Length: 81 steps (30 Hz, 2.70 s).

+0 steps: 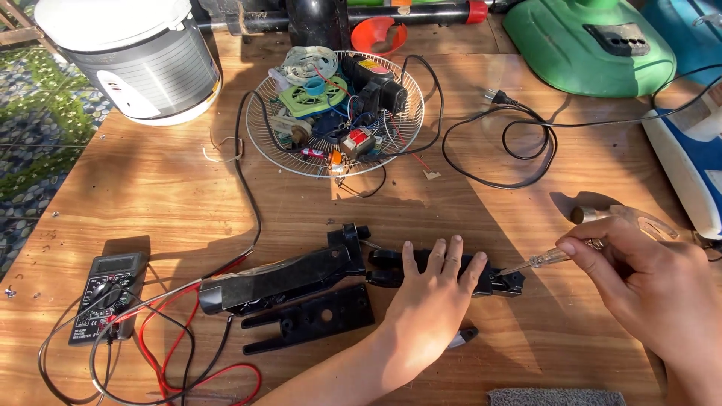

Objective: Reassembling a black plastic housing by inserting internal components and fastening screws with a screwdriver.

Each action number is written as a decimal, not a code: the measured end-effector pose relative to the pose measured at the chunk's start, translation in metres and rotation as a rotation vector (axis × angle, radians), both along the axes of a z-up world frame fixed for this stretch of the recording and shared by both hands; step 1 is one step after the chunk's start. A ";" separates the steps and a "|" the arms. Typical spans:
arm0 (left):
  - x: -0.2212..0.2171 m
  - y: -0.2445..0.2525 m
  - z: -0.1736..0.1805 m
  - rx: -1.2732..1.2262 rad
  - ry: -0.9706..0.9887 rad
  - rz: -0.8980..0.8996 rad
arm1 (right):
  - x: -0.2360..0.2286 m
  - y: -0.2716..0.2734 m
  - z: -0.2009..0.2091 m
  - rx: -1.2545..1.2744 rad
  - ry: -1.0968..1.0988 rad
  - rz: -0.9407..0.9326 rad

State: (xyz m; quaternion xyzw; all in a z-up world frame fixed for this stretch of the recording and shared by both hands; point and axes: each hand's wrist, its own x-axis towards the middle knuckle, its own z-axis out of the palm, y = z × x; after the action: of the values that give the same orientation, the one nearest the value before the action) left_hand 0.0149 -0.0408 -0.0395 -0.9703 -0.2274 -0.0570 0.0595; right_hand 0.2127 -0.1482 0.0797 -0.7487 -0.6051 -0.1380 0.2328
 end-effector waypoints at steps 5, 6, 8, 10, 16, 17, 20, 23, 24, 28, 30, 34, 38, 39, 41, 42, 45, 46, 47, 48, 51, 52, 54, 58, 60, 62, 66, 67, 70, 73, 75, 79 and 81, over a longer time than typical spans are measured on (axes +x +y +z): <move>0.002 0.000 -0.002 -0.020 -0.026 0.006 | 0.008 0.004 -0.017 0.054 -0.066 -0.051; 0.002 0.000 -0.001 -0.030 -0.015 -0.001 | 0.004 0.006 -0.009 -0.009 -0.012 0.031; 0.000 0.001 0.002 -0.037 0.002 -0.010 | 0.001 0.007 0.002 -0.069 0.046 0.112; -0.001 0.001 0.005 -0.054 0.008 -0.016 | 0.003 0.003 0.010 -0.311 0.253 0.072; 0.002 0.003 -0.001 -0.080 0.032 -0.025 | -0.016 0.007 0.000 0.093 0.175 0.050; 0.002 0.003 -0.002 -0.080 0.034 -0.028 | -0.014 0.009 -0.003 0.093 0.176 0.047; 0.001 0.002 -0.007 -0.049 -0.004 -0.022 | -0.006 0.010 -0.006 0.151 0.099 0.067; 0.002 0.002 -0.010 0.009 -0.007 -0.018 | 0.007 0.003 0.003 -0.065 0.144 0.132; 0.002 0.003 -0.010 0.014 0.013 -0.018 | 0.010 0.000 0.007 -0.105 0.115 0.145; 0.002 0.004 -0.008 -0.030 0.068 -0.032 | 0.016 -0.005 0.005 -0.037 0.201 0.133; 0.001 0.004 -0.012 -0.008 0.059 -0.032 | 0.016 -0.004 -0.004 0.004 0.156 0.088; 0.001 0.005 -0.010 0.015 0.087 -0.033 | 0.002 0.004 -0.013 0.127 0.135 0.049; -0.002 0.003 -0.015 0.047 0.048 -0.041 | -0.014 0.011 0.008 0.033 0.108 0.201; -0.002 0.003 -0.016 0.078 0.040 -0.021 | -0.015 0.012 0.011 -0.083 0.179 0.212; -0.002 0.003 -0.016 0.099 0.033 -0.013 | -0.015 0.012 0.017 -0.205 0.257 0.210; -0.002 0.002 -0.014 0.121 0.048 -0.009 | -0.015 0.011 0.020 -0.243 0.337 0.250; -0.004 0.003 -0.008 0.148 0.088 -0.006 | -0.013 0.007 0.020 -0.243 0.468 0.319; -0.005 0.004 -0.006 0.157 0.110 -0.006 | -0.012 0.005 0.019 -0.203 0.513 0.350; -0.004 0.004 -0.005 0.155 0.115 -0.011 | -0.012 0.005 0.012 -0.203 0.519 0.345; -0.003 0.005 -0.004 0.152 0.145 -0.009 | -0.012 0.005 0.005 -0.068 0.361 0.306; -0.002 0.004 -0.007 0.155 0.077 0.009 | -0.014 0.009 -0.022 0.200 0.146 0.237; -0.001 0.003 -0.008 0.160 -0.026 0.026 | -0.015 0.012 -0.032 0.333 0.085 0.211; -0.001 0.003 -0.005 0.165 -0.019 0.022 | -0.023 0.018 -0.026 0.268 0.054 0.252; -0.001 0.002 -0.003 0.151 -0.032 0.016 | -0.030 0.021 -0.001 0.071 0.014 0.423; 0.000 0.004 -0.008 0.132 -0.018 0.017 | -0.026 0.013 -0.005 0.090 0.130 0.400; 0.002 0.007 -0.009 0.114 -0.006 0.021 | -0.027 0.012 -0.009 0.107 0.245 0.379; 0.003 0.011 -0.007 0.056 -0.045 -0.043 | -0.034 0.018 -0.019 0.345 0.265 0.252; 0.002 0.011 -0.006 0.038 -0.044 -0.055 | -0.035 0.019 -0.021 0.400 0.218 0.260; 0.004 0.012 -0.006 0.028 -0.050 -0.066 | -0.032 0.016 -0.029 0.301 0.166 0.248; 0.010 0.015 0.004 0.085 -0.234 -0.165 | -0.033 0.022 -0.007 0.291 0.130 0.449; 0.010 0.024 0.009 -0.214 -0.295 -0.181 | -0.031 0.020 0.002 0.198 0.138 0.473; 0.010 0.039 0.018 -0.540 -0.355 -0.397 | -0.027 0.014 0.009 0.012 0.219 0.454; 0.008 0.039 0.030 -0.588 -0.337 -0.373 | -0.028 0.013 0.009 0.079 0.164 0.405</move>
State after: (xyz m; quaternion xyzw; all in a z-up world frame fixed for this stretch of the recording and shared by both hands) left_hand 0.0233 -0.0016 -0.0094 -0.9477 -0.0602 -0.1580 -0.2708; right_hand 0.1848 -0.1350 0.0887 -0.6108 -0.7164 -0.0509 0.3333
